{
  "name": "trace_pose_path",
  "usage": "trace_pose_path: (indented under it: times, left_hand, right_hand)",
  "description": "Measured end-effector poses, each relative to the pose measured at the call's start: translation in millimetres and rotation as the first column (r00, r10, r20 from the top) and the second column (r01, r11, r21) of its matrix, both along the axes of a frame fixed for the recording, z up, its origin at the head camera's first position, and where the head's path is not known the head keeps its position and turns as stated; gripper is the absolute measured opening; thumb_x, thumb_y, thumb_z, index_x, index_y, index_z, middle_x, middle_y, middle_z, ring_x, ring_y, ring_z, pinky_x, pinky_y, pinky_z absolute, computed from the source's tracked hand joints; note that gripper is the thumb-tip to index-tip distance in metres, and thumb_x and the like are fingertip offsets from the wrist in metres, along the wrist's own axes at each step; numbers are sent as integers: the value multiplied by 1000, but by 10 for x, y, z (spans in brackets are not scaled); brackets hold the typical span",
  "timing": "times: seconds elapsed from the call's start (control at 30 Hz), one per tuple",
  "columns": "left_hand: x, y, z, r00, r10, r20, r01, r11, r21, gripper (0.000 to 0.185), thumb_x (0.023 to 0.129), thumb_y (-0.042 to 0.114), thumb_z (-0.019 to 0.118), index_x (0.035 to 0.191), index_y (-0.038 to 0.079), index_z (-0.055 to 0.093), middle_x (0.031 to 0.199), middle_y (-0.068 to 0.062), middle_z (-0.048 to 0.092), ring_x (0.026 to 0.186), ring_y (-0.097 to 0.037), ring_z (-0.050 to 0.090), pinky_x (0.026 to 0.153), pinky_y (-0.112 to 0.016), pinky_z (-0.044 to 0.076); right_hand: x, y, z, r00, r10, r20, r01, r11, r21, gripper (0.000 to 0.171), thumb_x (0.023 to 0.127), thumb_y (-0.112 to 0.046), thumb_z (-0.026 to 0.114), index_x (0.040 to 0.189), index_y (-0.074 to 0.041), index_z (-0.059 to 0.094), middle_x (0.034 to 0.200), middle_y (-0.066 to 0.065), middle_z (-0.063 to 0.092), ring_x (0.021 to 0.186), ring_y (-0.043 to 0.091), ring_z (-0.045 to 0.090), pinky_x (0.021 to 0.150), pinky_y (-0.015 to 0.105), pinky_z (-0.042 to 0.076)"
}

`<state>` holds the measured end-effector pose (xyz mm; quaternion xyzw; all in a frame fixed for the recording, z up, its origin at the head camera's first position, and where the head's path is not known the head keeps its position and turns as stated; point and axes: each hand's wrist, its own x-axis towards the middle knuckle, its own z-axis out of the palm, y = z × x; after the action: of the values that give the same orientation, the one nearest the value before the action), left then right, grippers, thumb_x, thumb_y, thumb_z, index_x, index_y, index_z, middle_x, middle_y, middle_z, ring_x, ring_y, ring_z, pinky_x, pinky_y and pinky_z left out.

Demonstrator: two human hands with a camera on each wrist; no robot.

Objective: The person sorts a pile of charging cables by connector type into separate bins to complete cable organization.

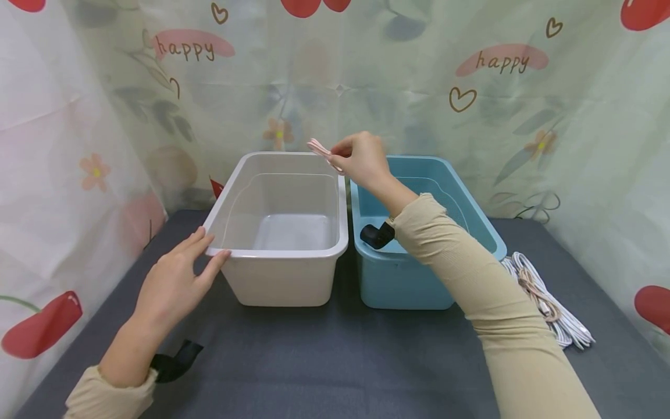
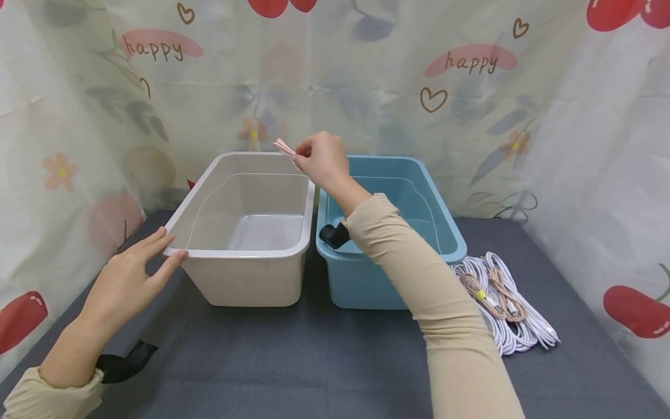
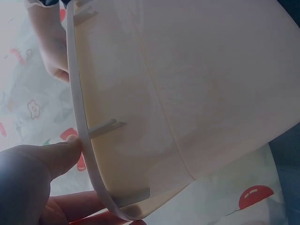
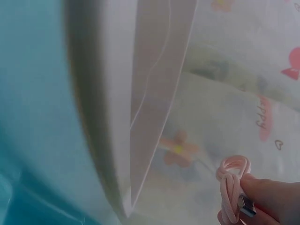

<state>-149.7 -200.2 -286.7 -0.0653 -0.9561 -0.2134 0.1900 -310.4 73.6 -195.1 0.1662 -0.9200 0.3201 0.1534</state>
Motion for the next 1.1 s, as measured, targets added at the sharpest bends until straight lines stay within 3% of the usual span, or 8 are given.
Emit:
trace_pose_path:
  times: [0.47,0.83,1.1]
  left_hand:
    - [6,-9,-13,1000,2,26,-2,1000,-13,63,94,47,49,134,-2,48,143,-25,40,122,-52,43,92,-67,36]
    - [-4,-4,0,1000,4,25,-4,1000,-13,63,94,48,49,134,-1,48,143,-24,40,123,-51,42,93,-67,35]
    - [-1,-2,-3,1000,4,27,-4,1000,-10,64,94,47,49,134,-2,47,143,-25,40,123,-52,42,93,-66,36]
  right_hand:
    - [-180,-252,-39,995,-51,81,61,991,-119,21,87,-24,66,99,-9,74,98,8,73,95,19,66,82,29,53]
    - [-327,-365,-101,979,-103,177,146,958,-247,19,84,-22,69,96,-7,75,97,9,73,95,22,64,78,30,53]
    - [-399,-433,-189,943,-69,325,208,887,-413,20,82,-15,71,97,-3,74,101,14,71,86,22,65,68,25,52]
